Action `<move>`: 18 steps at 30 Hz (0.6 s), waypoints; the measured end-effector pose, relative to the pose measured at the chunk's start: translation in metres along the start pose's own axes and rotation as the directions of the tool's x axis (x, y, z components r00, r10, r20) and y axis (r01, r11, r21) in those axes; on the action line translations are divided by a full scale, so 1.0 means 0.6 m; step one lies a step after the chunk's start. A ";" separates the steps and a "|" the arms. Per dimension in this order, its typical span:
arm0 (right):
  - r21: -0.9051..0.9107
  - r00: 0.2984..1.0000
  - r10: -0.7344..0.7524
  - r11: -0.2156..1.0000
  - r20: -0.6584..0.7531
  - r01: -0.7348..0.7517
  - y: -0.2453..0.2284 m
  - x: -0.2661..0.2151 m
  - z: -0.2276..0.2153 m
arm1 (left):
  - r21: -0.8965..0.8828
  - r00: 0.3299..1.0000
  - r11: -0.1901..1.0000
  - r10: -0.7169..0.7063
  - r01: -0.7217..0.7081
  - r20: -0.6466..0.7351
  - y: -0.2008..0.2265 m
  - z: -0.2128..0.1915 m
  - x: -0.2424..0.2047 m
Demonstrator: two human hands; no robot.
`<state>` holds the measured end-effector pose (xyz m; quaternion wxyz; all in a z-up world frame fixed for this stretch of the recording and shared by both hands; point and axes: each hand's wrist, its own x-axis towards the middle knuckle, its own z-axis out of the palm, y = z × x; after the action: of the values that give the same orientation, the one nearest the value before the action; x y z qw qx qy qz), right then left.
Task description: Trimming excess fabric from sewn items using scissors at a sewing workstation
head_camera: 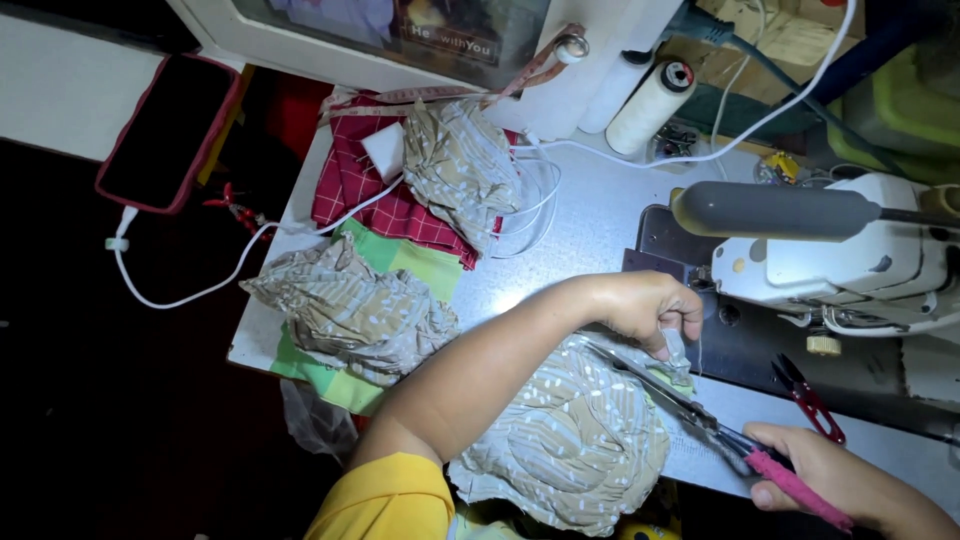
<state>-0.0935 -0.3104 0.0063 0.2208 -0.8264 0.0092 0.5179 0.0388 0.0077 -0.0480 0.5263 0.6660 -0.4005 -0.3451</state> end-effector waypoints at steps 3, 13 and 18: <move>-0.008 0.999 -0.053 0.999 0.014 0.053 -0.006 0.002 -0.003 | -0.029 1.000 0.999 0.019 -0.019 0.009 -0.011 0.001 0.007; 0.023 0.991 -0.129 0.991 -0.048 0.130 -0.010 0.018 0.001 | -0.015 0.999 0.999 0.035 -0.035 -0.003 -0.019 0.001 0.012; 0.005 0.992 -0.099 0.995 -0.078 0.100 -0.002 0.027 -0.006 | -0.061 0.999 0.997 0.042 -0.042 -0.001 -0.015 -0.001 0.009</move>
<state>-0.0823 -0.3071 -0.0059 0.2494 -0.8442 -0.0211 0.4739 0.0433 0.0043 -0.0567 0.5535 0.6410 -0.4038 -0.3460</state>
